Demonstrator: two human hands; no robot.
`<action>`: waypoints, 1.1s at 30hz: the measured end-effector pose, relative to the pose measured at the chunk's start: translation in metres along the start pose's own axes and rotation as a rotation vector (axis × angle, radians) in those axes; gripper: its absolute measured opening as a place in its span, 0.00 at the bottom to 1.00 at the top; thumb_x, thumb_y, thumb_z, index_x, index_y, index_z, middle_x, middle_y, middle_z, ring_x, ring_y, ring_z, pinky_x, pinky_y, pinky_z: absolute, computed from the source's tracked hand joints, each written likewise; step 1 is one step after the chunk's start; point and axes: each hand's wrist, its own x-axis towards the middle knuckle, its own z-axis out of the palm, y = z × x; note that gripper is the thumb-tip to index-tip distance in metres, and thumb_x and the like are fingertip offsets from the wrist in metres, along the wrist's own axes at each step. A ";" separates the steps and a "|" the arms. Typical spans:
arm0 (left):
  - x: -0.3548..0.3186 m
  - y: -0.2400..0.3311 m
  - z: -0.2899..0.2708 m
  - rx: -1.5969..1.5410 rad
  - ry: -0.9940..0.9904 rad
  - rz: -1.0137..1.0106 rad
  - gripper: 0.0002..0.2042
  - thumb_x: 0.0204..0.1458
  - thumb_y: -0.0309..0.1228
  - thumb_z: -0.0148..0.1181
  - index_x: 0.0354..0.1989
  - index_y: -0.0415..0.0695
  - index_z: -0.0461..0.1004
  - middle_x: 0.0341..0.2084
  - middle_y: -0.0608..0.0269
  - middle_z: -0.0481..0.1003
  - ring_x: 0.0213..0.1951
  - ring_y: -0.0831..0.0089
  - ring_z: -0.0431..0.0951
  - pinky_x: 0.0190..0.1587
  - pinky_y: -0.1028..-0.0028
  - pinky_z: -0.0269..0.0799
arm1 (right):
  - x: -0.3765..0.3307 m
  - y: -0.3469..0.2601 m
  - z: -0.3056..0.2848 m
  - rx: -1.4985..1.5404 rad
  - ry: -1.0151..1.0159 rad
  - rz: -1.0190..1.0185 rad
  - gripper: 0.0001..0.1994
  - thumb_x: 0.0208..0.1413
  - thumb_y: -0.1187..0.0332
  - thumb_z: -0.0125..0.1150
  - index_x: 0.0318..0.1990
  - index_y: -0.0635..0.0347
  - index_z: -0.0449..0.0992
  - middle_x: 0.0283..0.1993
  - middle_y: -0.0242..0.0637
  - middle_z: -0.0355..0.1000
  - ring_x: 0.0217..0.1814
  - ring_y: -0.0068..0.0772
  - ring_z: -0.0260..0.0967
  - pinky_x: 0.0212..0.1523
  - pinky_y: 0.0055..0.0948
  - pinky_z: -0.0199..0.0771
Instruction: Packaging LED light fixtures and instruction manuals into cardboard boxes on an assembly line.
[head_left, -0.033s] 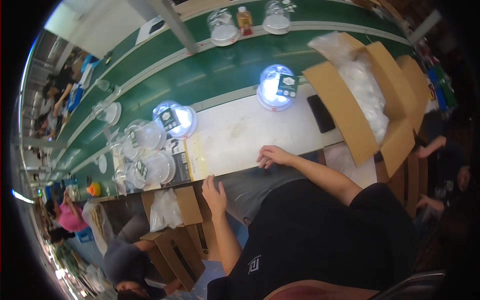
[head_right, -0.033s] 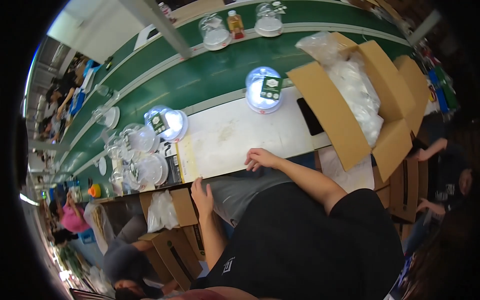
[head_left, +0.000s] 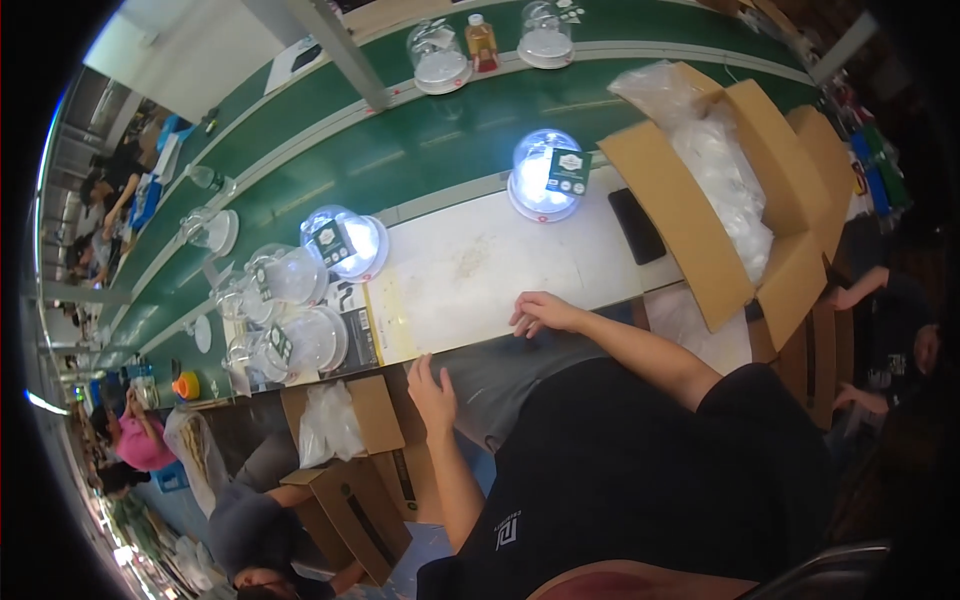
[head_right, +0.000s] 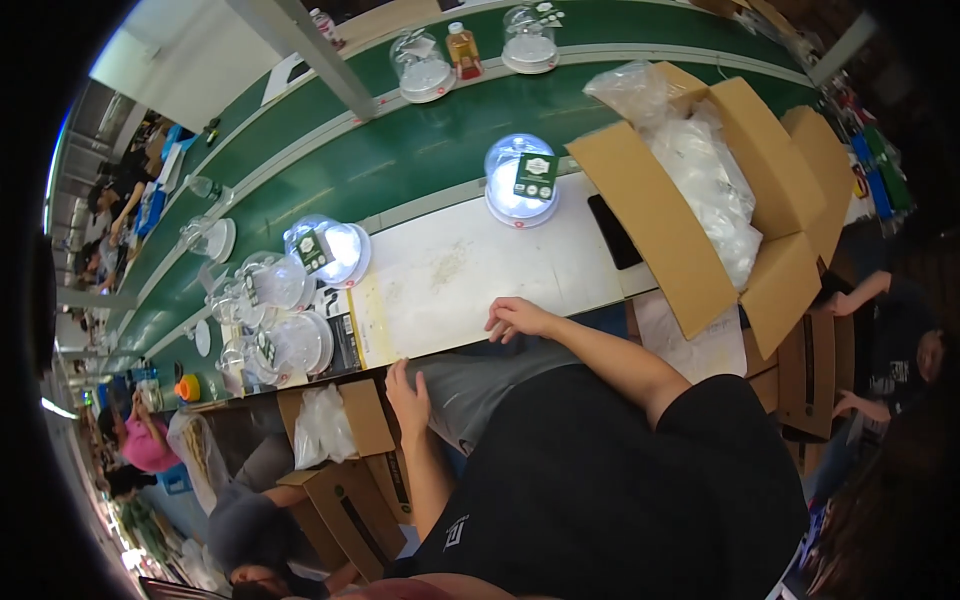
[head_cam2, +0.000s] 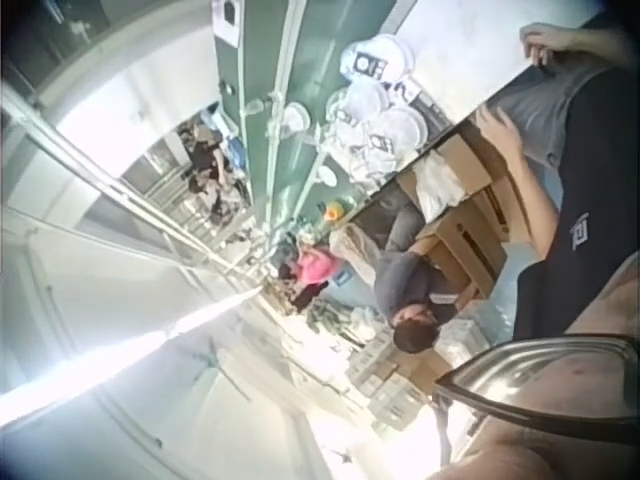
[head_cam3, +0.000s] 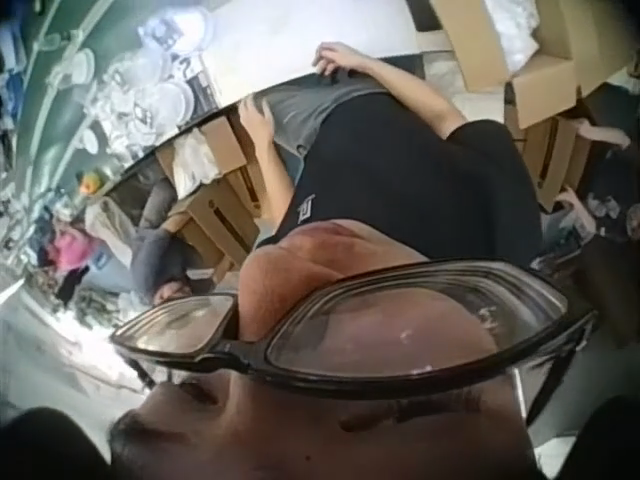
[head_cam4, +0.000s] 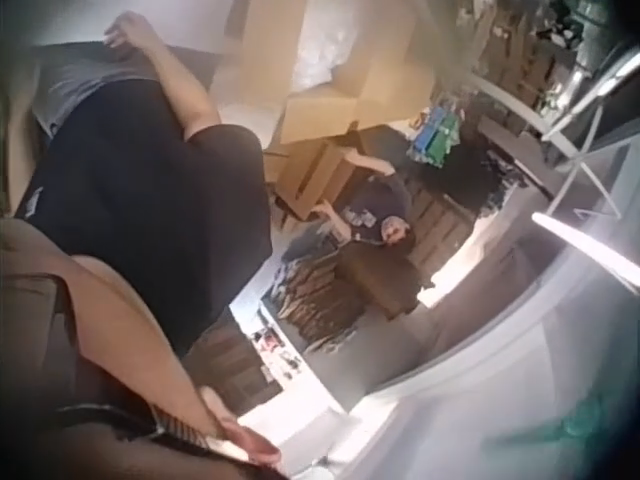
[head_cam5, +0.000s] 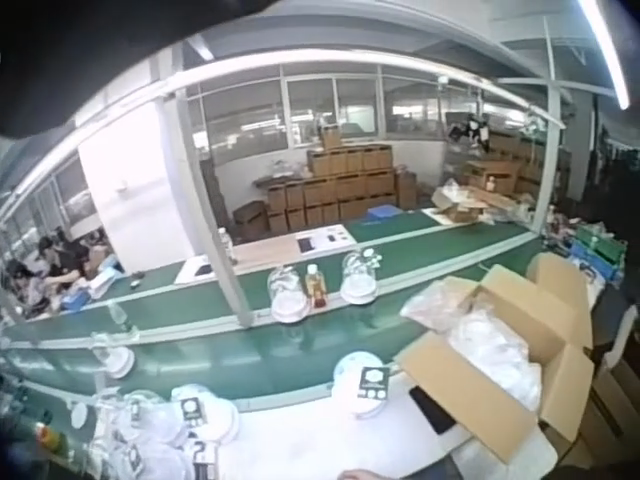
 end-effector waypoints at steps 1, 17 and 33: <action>-0.002 0.004 0.004 -0.011 -0.016 0.014 0.20 0.57 0.28 0.59 0.58 0.41 0.70 0.57 0.48 0.70 0.60 0.49 0.67 0.61 0.56 0.63 | -0.004 -0.002 0.001 -0.020 0.021 0.006 0.09 0.71 0.66 0.42 0.44 0.59 0.68 0.50 0.44 0.76 0.46 0.39 0.80 0.40 0.31 0.81; -0.009 0.017 0.011 -0.126 -0.071 -0.005 0.14 0.58 0.29 0.57 0.53 0.40 0.73 0.51 0.48 0.74 0.55 0.49 0.71 0.58 0.58 0.66 | -0.040 -0.264 -0.049 -1.138 0.990 -0.773 0.15 0.58 0.64 0.65 0.51 0.56 0.76 0.51 0.40 0.73 0.53 0.44 0.72 0.49 0.40 0.75; -0.028 0.005 -0.002 -0.139 0.017 -0.045 0.13 0.56 0.29 0.59 0.49 0.41 0.74 0.48 0.49 0.75 0.54 0.48 0.73 0.55 0.56 0.67 | -0.016 -0.251 -0.102 -1.475 0.944 -0.740 0.09 0.54 0.72 0.62 0.43 0.63 0.79 0.46 0.50 0.73 0.56 0.53 0.68 0.57 0.44 0.69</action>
